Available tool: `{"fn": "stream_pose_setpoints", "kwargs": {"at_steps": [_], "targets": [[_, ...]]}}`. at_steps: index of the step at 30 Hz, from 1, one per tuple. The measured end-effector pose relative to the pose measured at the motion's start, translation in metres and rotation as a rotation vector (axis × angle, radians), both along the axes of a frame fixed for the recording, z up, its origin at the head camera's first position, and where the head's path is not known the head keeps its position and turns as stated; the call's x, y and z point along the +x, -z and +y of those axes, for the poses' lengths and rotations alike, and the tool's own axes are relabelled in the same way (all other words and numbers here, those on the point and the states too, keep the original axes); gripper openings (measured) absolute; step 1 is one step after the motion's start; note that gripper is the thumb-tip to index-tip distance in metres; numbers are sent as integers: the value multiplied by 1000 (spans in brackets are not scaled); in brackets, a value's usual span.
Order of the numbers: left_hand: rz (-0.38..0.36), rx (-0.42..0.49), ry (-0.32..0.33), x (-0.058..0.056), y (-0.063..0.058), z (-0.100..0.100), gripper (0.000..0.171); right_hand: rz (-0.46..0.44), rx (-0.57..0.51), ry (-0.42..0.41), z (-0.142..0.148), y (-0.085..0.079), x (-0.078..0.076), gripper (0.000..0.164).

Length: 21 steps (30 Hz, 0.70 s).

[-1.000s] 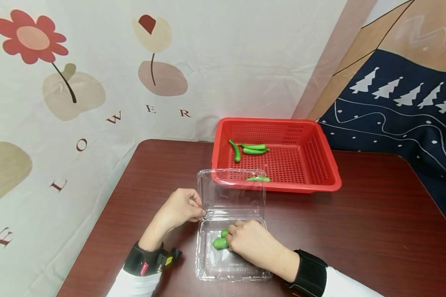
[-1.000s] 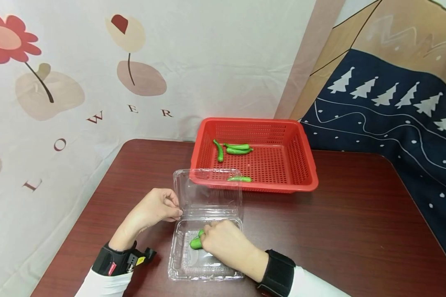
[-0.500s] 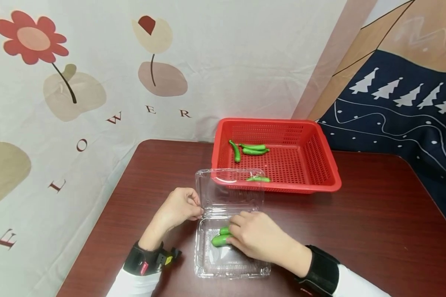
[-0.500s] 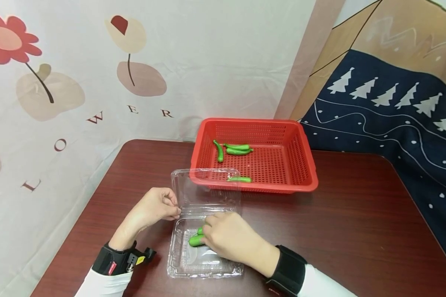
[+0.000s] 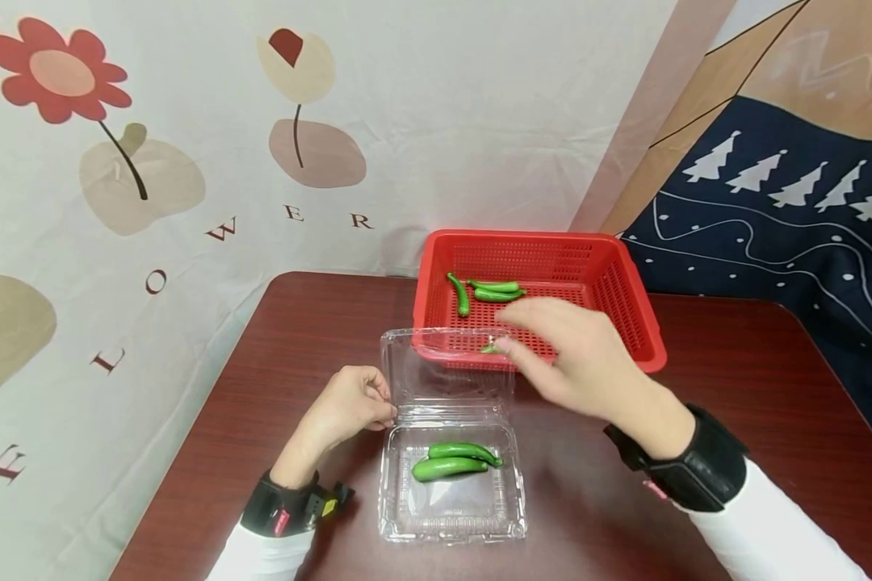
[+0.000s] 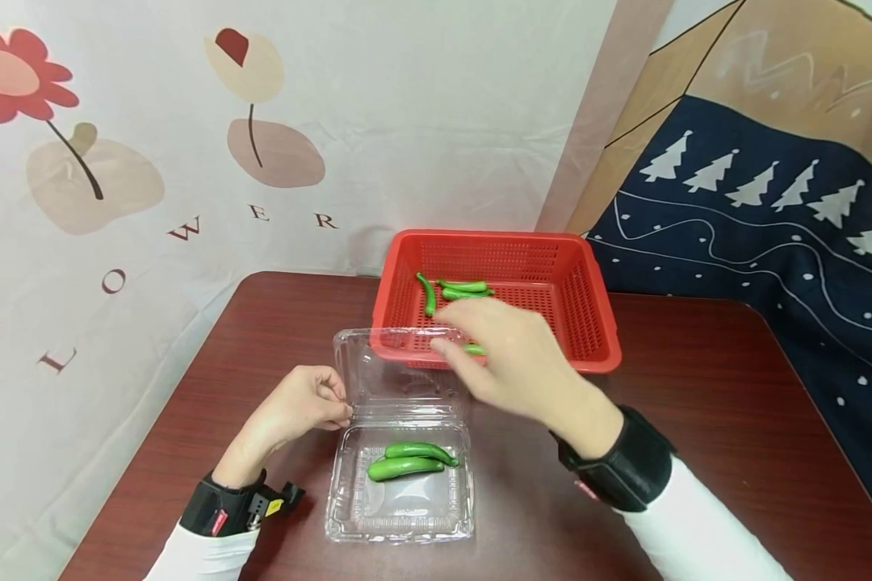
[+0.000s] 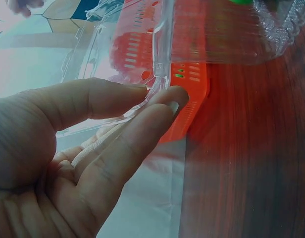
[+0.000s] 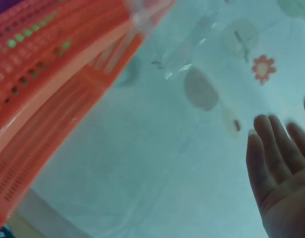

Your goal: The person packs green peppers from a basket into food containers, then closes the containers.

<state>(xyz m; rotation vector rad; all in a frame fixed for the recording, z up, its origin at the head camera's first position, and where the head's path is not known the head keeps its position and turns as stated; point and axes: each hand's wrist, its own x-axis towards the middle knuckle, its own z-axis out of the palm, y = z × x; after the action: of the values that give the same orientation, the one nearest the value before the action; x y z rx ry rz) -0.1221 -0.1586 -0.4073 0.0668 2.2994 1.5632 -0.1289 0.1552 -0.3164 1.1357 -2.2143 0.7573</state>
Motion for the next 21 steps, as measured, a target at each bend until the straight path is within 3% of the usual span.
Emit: {"fn": "stream_pose_setpoints", "kwargs": {"at_steps": [6, 11, 16, 21], "targets": [[-3, -8, -8, -1, 1, 0, 19, -165, -74, 126, 12, -1, -27, 53], [-7, -9, -9, -1, 3, 0, 19, -345, -64, 232, 13, 8, -47, 47], [-19, -1, -7, -2, 4, 1, 19, -533, 9, 323, 12, 21, -67, 46], [-24, -9, -7, -2, 3, 1, 19, -676, 120, 351, 10, 40, -86, 51]]}}
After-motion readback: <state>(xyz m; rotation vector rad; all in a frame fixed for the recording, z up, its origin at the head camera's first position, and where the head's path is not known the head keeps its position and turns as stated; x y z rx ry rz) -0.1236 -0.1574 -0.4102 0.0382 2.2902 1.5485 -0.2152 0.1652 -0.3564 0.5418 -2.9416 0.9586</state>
